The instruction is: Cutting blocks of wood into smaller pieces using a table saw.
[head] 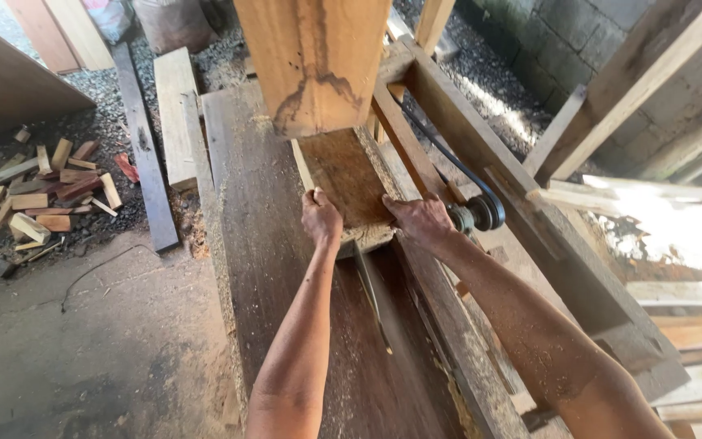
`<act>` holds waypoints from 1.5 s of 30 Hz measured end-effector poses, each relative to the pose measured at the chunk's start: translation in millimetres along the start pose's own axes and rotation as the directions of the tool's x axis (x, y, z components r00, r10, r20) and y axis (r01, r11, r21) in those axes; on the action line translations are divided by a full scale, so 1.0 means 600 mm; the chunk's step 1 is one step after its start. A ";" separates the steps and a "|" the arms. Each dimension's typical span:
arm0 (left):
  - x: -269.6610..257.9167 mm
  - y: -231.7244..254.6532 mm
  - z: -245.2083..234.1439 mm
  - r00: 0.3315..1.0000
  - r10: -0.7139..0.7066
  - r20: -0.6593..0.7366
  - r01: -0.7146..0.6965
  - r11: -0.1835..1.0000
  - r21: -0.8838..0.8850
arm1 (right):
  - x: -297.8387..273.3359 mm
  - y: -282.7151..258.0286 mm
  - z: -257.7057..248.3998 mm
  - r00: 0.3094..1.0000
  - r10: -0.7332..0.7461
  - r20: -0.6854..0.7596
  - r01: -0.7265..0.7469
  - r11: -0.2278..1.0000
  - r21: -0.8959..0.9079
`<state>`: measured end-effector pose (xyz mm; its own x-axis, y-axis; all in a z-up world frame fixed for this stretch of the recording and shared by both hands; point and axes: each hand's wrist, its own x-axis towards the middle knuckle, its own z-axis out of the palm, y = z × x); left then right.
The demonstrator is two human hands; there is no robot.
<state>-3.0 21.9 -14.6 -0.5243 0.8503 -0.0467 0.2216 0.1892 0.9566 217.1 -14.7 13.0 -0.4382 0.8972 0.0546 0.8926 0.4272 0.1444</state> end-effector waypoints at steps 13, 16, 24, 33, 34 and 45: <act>0.077 0.050 0.029 0.992 -0.090 0.089 0.091 0.996 -0.013 | 0.098 0.048 0.022 0.969 -0.057 -0.241 0.032 0.994 -0.105; 0.069 0.038 -0.004 0.978 -0.104 0.179 0.107 0.994 -0.010 | 0.088 0.021 -0.013 0.998 0.000 -0.058 -0.005 0.995 -0.099; -0.138 -0.037 -0.279 0.936 -0.097 0.339 0.200 0.937 -0.285 | 0.109 0.027 -0.041 0.980 0.062 0.191 -0.084 0.991 0.108; -0.192 -0.153 -0.493 0.939 -0.256 0.230 0.228 0.963 0.142 | 0.103 0.023 -0.069 0.953 0.084 0.290 -0.084 0.996 -0.014; -0.187 -0.146 -0.502 0.931 -0.282 0.233 0.238 0.951 0.200 | 0.090 0.013 -0.098 0.953 0.119 0.278 -0.143 0.987 0.068; 0.046 -0.444 -0.733 0.838 -0.231 0.494 0.013 0.914 0.405 | -0.079 -0.171 -0.383 0.818 0.558 0.137 -0.560 0.721 0.408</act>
<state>-438.4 -220.9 -144.3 -0.0845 0.9115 -0.4025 0.5287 0.3834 0.7573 121.7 -126.8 222.5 0.1545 0.9880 -0.0097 0.9323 -0.1490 -0.3297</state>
